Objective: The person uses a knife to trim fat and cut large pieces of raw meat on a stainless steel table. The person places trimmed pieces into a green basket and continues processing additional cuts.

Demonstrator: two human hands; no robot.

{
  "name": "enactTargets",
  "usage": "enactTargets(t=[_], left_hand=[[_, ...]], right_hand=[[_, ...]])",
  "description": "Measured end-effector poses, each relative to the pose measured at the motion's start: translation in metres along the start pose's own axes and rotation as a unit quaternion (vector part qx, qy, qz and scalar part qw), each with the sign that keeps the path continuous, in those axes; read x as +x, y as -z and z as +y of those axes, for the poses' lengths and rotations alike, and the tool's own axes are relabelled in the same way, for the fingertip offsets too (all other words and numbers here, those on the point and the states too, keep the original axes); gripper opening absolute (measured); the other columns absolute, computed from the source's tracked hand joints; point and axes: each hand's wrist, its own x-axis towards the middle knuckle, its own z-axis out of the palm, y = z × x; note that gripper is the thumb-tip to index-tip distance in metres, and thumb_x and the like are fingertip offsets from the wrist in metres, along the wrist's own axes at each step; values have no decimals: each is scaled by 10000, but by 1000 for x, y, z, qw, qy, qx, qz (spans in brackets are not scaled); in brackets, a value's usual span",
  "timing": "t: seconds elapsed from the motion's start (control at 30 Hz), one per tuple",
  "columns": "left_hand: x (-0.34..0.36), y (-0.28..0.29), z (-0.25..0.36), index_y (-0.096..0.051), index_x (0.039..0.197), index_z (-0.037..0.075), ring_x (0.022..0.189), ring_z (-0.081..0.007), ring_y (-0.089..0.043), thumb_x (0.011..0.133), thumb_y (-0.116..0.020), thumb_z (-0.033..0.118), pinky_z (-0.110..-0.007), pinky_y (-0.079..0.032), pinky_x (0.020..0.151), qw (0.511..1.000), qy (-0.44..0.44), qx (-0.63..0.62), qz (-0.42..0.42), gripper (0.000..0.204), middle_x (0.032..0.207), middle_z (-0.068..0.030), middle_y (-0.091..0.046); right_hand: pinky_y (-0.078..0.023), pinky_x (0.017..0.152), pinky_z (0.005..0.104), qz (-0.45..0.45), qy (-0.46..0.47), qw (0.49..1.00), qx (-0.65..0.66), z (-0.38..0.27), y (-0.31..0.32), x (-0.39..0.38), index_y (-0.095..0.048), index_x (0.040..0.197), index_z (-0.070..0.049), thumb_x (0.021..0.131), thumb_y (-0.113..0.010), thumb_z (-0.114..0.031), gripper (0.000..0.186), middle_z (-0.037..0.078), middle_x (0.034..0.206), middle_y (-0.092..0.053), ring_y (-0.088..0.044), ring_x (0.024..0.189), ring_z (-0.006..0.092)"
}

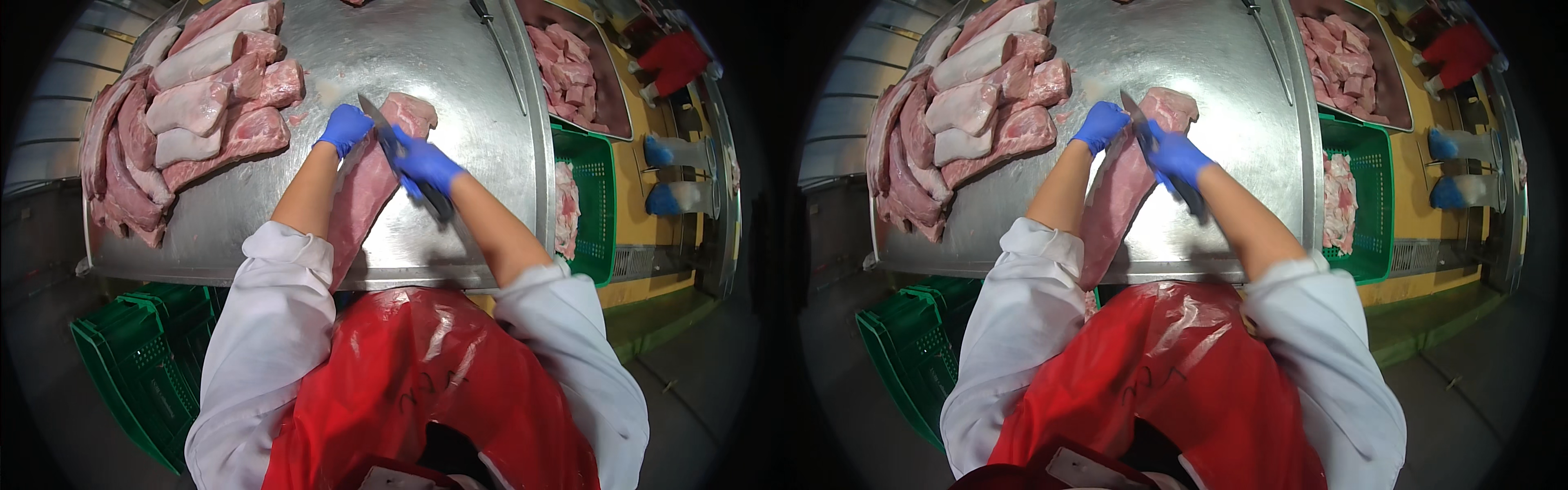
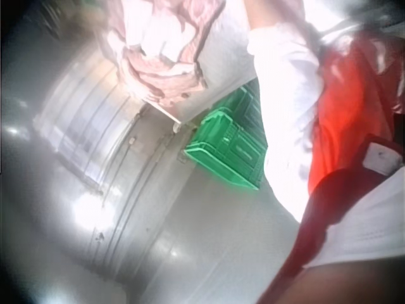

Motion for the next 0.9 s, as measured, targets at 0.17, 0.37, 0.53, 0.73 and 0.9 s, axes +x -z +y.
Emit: enactTargets(t=[0.17, 0.37, 0.53, 0.73, 0.9], left_hand=[[-29, 6, 25, -696, 798, -40, 620, -147, -592, 831, -653, 149, -353, -491, 595, 997, -48, -58, 12, 196, 669, -85, -647], [-10, 16, 4, -694, 784, -33, 645, -142, -590, 844, -662, 151, -315, -472, 600, 992, -54, -109, 20, 196, 705, -83, -657], [-22, 23, 19, -698, 786, -4, 679, -117, -572, 855, -673, 143, -290, -454, 624, 974, -63, -214, -28, 164, 732, -41, -647], [-23, 53, -17, -680, 815, 25, 635, -103, -537, 874, -659, 93, -252, -417, 574, 955, -285, -33, 77, 92, 738, -3, -600], [-88, 74, 47, -692, 933, 48, 609, -58, -495, 893, -688, 125, -198, -375, 528, 927, -64, -369, -27, 87, 765, 28, -578]], right_hand=[[-562, 707, 333, -18, 1, 999, 47, 5, 0, -26, -241, 1600, -203, 938, -542, -141, 730, 132, 874, -711, -682, 675, 188], [-572, 715, 350, -64, -40, 996, 53, -43, -12, -47, -134, 1617, -227, 937, -543, -146, 798, 165, 847, -708, -699, 682, 222], [-560, 607, 329, -30, -19, 979, 198, -23, -34, -58, -132, 1616, -196, 936, -528, -76, 795, 131, 731, -654, -642, 574, 185], [-581, 632, 361, -67, 57, 996, 18, -26, -71, -67, -120, 1613, -181, 951, -532, -137, 781, 153, 688, -668, -668, 564, 216], [-530, 472, 329, -58, -24, 993, 97, -51, -81, -92, -125, 1610, -180, 960, -488, -99, 749, 103, 626, -605, -604, 476, 188]])
